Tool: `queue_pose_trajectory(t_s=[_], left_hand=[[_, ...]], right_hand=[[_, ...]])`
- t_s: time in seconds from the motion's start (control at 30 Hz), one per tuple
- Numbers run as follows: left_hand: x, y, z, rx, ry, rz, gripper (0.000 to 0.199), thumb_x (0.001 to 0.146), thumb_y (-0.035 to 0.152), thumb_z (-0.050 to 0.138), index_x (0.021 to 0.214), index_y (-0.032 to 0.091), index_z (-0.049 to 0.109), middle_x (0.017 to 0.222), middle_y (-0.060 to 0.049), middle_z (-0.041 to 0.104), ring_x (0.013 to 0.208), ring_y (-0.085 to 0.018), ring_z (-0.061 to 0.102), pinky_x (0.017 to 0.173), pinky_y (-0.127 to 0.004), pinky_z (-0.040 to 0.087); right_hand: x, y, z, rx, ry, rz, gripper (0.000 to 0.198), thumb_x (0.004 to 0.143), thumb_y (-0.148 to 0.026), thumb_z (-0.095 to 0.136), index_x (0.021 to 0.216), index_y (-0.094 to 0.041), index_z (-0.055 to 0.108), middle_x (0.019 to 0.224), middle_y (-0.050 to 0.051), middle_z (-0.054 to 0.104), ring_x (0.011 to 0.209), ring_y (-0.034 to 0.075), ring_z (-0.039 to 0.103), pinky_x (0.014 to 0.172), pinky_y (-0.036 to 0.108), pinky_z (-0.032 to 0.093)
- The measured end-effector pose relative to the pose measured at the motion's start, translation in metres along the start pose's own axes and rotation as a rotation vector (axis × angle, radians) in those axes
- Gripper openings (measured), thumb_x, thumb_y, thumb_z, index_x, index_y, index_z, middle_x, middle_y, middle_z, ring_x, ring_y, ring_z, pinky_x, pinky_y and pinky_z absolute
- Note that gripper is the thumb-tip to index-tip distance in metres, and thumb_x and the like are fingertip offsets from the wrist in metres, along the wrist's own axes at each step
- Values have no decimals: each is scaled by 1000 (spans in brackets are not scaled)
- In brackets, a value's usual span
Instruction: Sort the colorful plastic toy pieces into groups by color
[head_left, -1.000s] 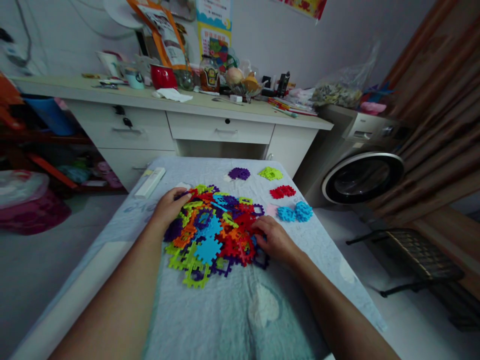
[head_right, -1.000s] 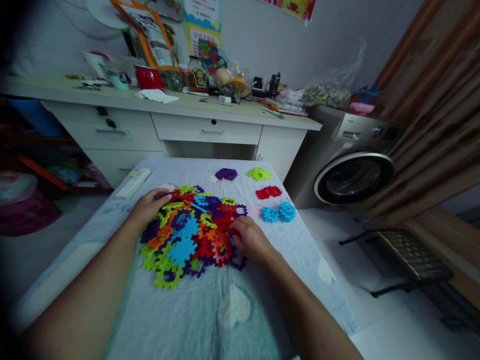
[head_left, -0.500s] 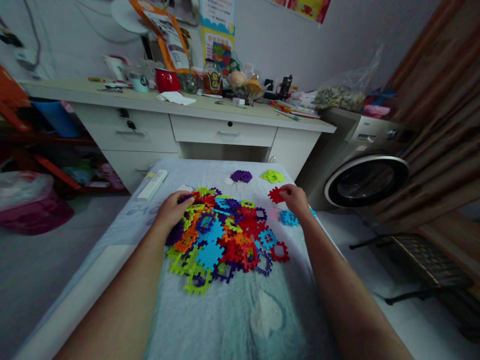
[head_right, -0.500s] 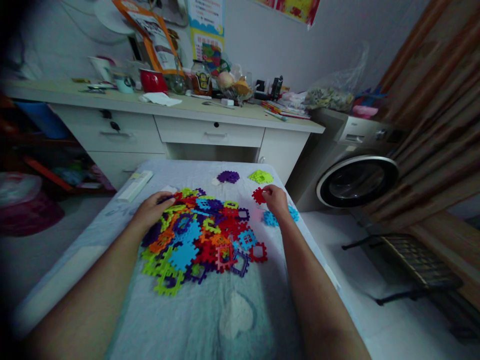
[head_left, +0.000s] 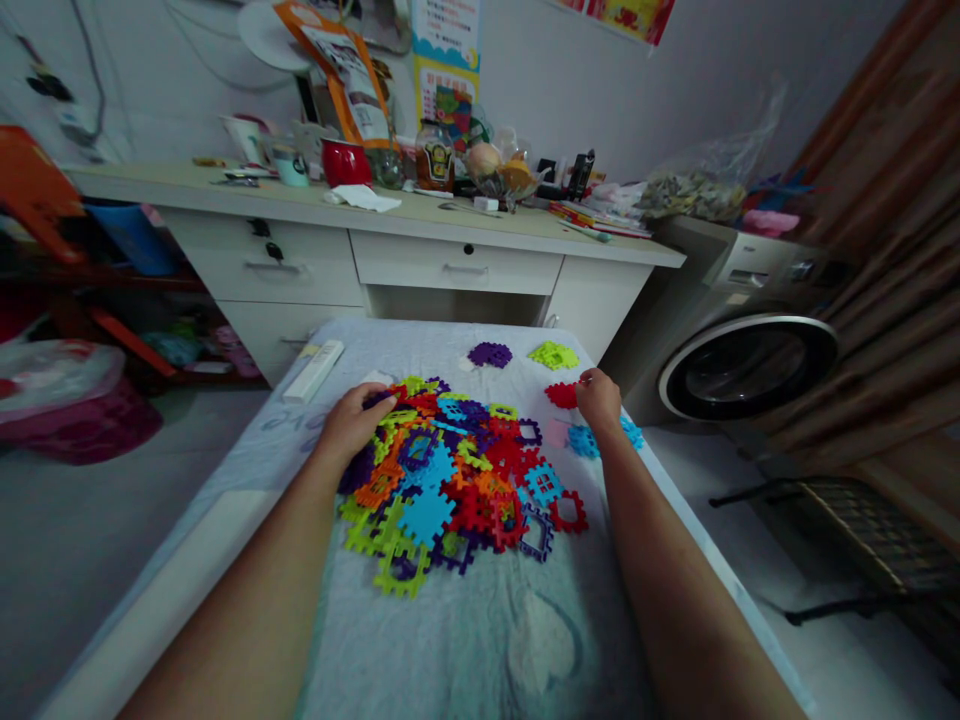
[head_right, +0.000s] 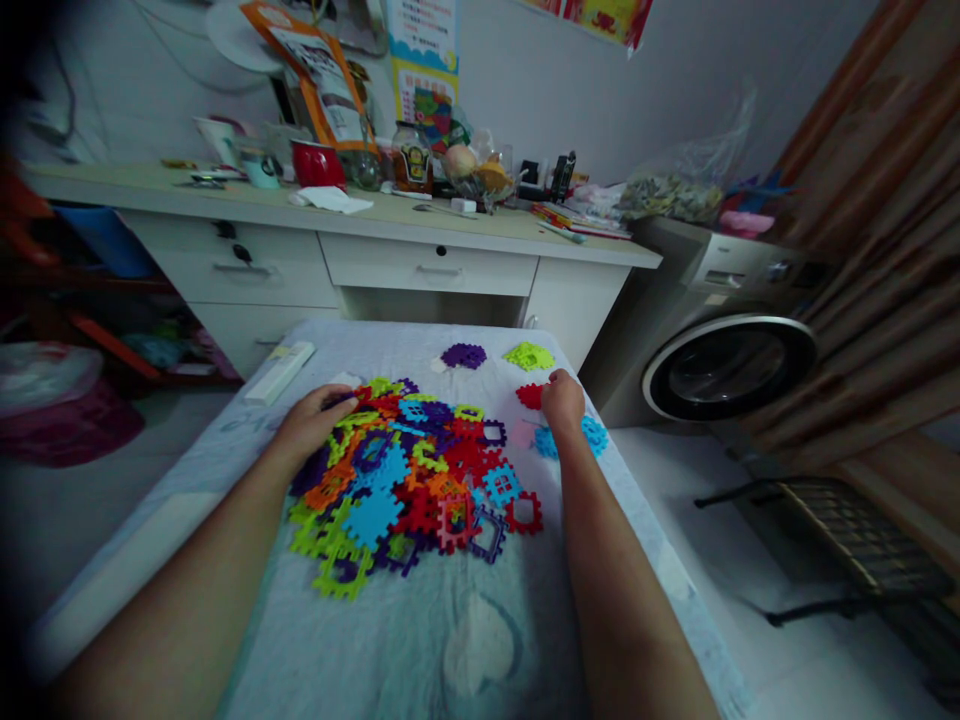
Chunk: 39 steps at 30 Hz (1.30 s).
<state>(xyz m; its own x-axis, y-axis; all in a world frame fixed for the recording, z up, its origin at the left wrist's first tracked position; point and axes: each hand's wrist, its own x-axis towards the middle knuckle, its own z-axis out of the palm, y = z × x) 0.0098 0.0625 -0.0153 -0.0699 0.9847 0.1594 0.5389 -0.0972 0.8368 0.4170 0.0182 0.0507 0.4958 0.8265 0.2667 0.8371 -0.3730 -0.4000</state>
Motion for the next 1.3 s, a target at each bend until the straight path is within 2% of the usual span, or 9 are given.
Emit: queue_pose_trajectory(t_s=[0.17, 0.33, 0.47, 0.63, 0.73, 0.93, 1.13, 1.3], left_hand=[[-1, 0, -1, 10, 1, 5, 46, 72, 53, 62, 105, 21, 67, 111, -9, 72, 107, -27, 64, 97, -39, 49], [-2, 1, 0, -1, 7, 2, 43, 72, 51, 63, 103, 22, 68, 109, -8, 73, 106, -27, 65, 96, -38, 49], [-1, 1, 0, -1, 5, 14, 44, 73, 51, 63, 104, 21, 68, 110, -8, 72, 106, -27, 65, 96, -39, 49], [-2, -1, 0, 29, 5, 23, 46, 74, 52, 61, 106, 20, 68, 111, -9, 72, 106, -27, 65, 96, -39, 49], [-2, -2, 0, 38, 8, 31, 45, 74, 53, 60, 106, 21, 68, 110, -8, 72, 107, -26, 64, 96, -38, 49], [-2, -1, 0, 54, 22, 19, 43, 75, 52, 61, 105, 22, 68, 110, -8, 72, 106, -27, 64, 96, -38, 48], [-3, 0, 0, 65, 14, 8, 45, 75, 52, 60, 107, 21, 67, 112, -9, 71, 107, -27, 64, 96, -39, 48], [-2, -1, 0, 48, 19, 14, 43, 75, 51, 61, 106, 22, 67, 111, -7, 72, 105, -26, 65, 94, -37, 49]], right_hand=[[-12, -2, -15, -13, -90, -135, 22, 81, -12, 53, 93, -17, 71, 93, 9, 73, 84, 21, 65, 72, 28, 43], [-35, -5, -26, 81, -340, -400, 17, 80, -10, 55, 90, -16, 69, 86, 4, 71, 76, 16, 61, 70, 25, 42], [-61, -8, -30, 138, -508, -578, 20, 82, -13, 59, 99, -16, 69, 95, 6, 71, 81, 17, 62, 75, 27, 46], [-84, -14, -21, 36, -438, -584, 44, 80, -12, 62, 124, -13, 62, 123, 15, 65, 108, 23, 60, 96, 37, 44], [-87, -19, -13, -19, -446, -594, 51, 79, -10, 59, 130, -12, 58, 126, 15, 64, 113, 25, 58, 101, 38, 40], [-83, -23, -6, -29, -446, -650, 42, 78, -10, 57, 120, -15, 64, 118, 12, 68, 107, 23, 60, 98, 35, 40], [-82, -21, -10, 28, -384, -605, 43, 77, -19, 63, 120, -12, 64, 113, 14, 68, 107, 25, 60, 95, 34, 42], [-82, -18, -14, 84, -340, -596, 21, 88, -25, 53, 99, -15, 68, 95, 10, 70, 89, 21, 62, 81, 29, 42]])
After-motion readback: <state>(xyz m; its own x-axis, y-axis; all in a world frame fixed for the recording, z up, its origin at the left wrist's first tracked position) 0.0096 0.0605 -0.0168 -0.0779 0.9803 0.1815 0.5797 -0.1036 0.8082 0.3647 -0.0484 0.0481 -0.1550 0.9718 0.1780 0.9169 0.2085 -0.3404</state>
